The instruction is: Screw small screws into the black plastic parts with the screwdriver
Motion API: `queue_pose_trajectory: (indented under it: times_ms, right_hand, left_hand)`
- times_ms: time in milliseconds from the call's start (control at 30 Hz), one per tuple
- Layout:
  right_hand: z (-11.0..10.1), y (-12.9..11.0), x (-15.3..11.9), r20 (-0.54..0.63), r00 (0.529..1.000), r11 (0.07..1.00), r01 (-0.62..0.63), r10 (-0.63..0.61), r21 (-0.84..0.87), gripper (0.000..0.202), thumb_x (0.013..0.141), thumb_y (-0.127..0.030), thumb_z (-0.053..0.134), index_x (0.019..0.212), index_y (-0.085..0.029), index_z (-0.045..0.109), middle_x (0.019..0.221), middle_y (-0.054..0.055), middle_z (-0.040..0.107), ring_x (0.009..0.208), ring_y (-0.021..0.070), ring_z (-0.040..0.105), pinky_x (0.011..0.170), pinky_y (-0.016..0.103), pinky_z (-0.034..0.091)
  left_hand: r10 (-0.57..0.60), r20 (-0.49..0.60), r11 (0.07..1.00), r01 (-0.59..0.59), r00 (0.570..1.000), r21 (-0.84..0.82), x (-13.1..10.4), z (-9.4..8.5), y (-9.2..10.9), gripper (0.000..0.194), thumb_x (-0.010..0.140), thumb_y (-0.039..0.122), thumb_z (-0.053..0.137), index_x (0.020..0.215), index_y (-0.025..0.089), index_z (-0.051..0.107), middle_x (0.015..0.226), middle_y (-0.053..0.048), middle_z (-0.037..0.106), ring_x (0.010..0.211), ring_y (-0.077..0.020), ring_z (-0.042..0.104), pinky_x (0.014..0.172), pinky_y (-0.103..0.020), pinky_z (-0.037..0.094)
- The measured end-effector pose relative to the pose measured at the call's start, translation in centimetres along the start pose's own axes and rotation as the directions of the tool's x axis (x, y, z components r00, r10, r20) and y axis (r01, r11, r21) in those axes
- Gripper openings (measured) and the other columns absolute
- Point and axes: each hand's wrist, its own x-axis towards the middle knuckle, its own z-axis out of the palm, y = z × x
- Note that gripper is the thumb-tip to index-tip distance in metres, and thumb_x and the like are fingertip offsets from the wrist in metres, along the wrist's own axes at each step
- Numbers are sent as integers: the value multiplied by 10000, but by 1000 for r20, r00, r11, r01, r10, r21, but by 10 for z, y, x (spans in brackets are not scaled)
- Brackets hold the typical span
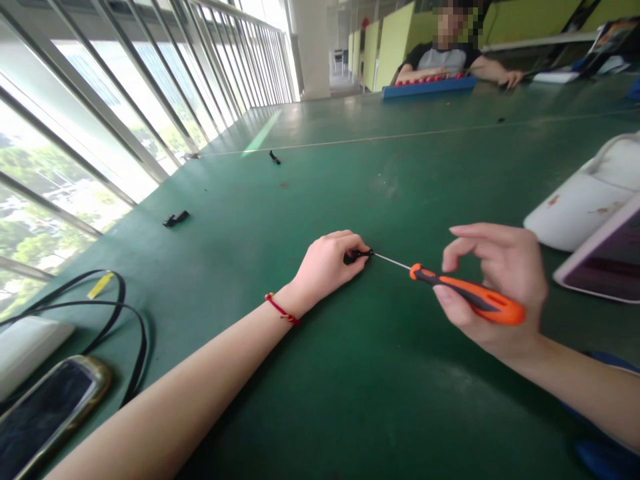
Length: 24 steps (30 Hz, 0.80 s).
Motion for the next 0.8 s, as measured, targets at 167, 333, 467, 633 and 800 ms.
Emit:
queue_pose_trajectory:
  times_ms: [167, 333, 467, 633, 800]
  right_hand:
    - [0, -3, -1, 1, 1000, 996, -5, 5, -90, 358, 702, -156, 653, 1024, -291, 574, 799, 14, 606, 674, 179, 575, 623, 354, 492]
    - [0, -2, -1, -1, 1000, 998, -13, 13, 55, 553, 645, -155, 692, 1161, -247, 516, 798, 8, 530, 652, 155, 544, 566, 320, 476]
    - [-1, -4, -1, 55, 998, 997, -30, 34, -72, 311, 715, -126, 643, 1002, -234, 592, 641, -31, 533, 529, 112, 506, 493, 276, 428]
    - [2, -1, 0, -103, 994, 997, -18, 26, 79, 591, 636, -138, 688, 1187, -252, 506, 939, 40, 526, 729, 167, 567, 622, 335, 499]
    - [-1, -2, -2, 75, 997, 996, -29, 36, -87, 315, 715, -151, 646, 1009, -246, 586, 611, -31, 539, 558, 140, 518, 551, 311, 445]
  left_hand:
    - [-6, 4, 1000, 6, 1000, 1, 0, 0, 1, 115, 781, 171, 548, 834, 171, 650, 826, -24, 646, 731, -129, 592, 690, -239, 496]
    - [-6, 0, 1000, 6, 1000, 1, 0, 0, 1, 114, 781, 171, 548, 838, 170, 647, 833, -20, 646, 731, -125, 587, 694, -236, 490]
    - [-14, 3, 1000, 14, 1000, -7, 0, 0, 1, 120, 780, 172, 550, 847, 172, 649, 837, -15, 647, 730, -123, 585, 693, -235, 487]
    - [-30, 4, 1000, 30, 1000, -5, 1, -1, 2, 116, 785, 186, 548, 844, 172, 646, 830, -19, 647, 735, -130, 589, 691, -239, 487]
    - [-37, 10, 999, 37, 999, -4, 0, -1, 2, 121, 784, 189, 548, 846, 173, 650, 835, -18, 650, 739, -130, 591, 697, -243, 490]
